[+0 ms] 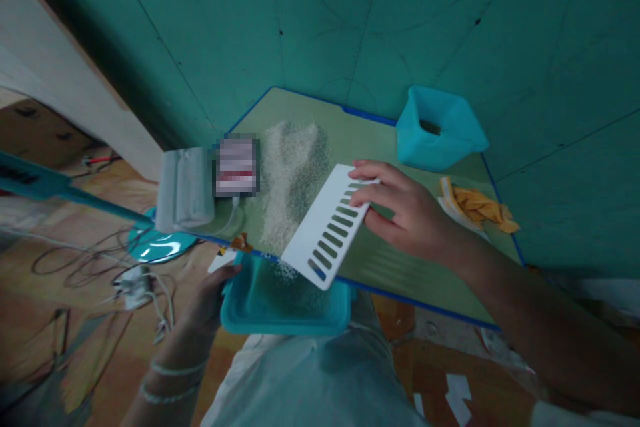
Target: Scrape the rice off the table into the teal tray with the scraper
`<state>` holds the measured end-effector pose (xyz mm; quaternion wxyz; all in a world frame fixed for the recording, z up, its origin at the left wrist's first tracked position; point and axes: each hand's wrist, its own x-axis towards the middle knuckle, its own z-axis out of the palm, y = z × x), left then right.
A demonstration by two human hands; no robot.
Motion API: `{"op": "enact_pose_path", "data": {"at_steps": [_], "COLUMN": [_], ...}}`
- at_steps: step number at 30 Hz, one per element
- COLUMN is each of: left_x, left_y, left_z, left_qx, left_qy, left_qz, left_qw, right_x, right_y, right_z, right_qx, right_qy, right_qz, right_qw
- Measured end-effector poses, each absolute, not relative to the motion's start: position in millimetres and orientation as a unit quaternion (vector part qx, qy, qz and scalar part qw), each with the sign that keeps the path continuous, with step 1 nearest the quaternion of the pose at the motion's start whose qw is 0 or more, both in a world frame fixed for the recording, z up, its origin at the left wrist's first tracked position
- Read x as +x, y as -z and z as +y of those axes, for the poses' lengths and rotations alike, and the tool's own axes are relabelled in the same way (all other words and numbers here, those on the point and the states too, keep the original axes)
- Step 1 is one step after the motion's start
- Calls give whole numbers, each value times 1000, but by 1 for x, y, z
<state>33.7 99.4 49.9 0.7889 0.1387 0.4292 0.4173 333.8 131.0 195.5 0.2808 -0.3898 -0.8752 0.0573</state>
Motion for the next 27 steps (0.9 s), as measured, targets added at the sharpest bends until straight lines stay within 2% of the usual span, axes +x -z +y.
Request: {"op": "enact_pose_path", "data": {"at_steps": [6, 9, 14, 18, 22, 27], "left_x": [36, 37, 40, 43, 46, 49], "left_y": [-53, -55, -60, -65, -68, -65], "left_z": [98, 98, 99, 100, 101, 101], "left_qx": [145, 154, 169, 169, 157, 150], "left_qy": [-422, -420, -404, -396, -386, -378], "left_qz": [437, 444, 449, 461, 465, 464], "left_qw": [781, 776, 779, 776, 781, 787], "right_x": [353, 364, 377, 382, 383, 388], "right_y": [-189, -184, -187, -196, -197, -174], "right_z": [125, 121, 117, 118, 117, 105], "right_qx": [-444, -523, -681, -691, -690, -674], "right_qy": [-61, -73, -235, -377, -448, -518], "right_qz": [-836, -779, -588, -478, -399, -351], "right_qw": [317, 338, 368, 390, 405, 392]}}
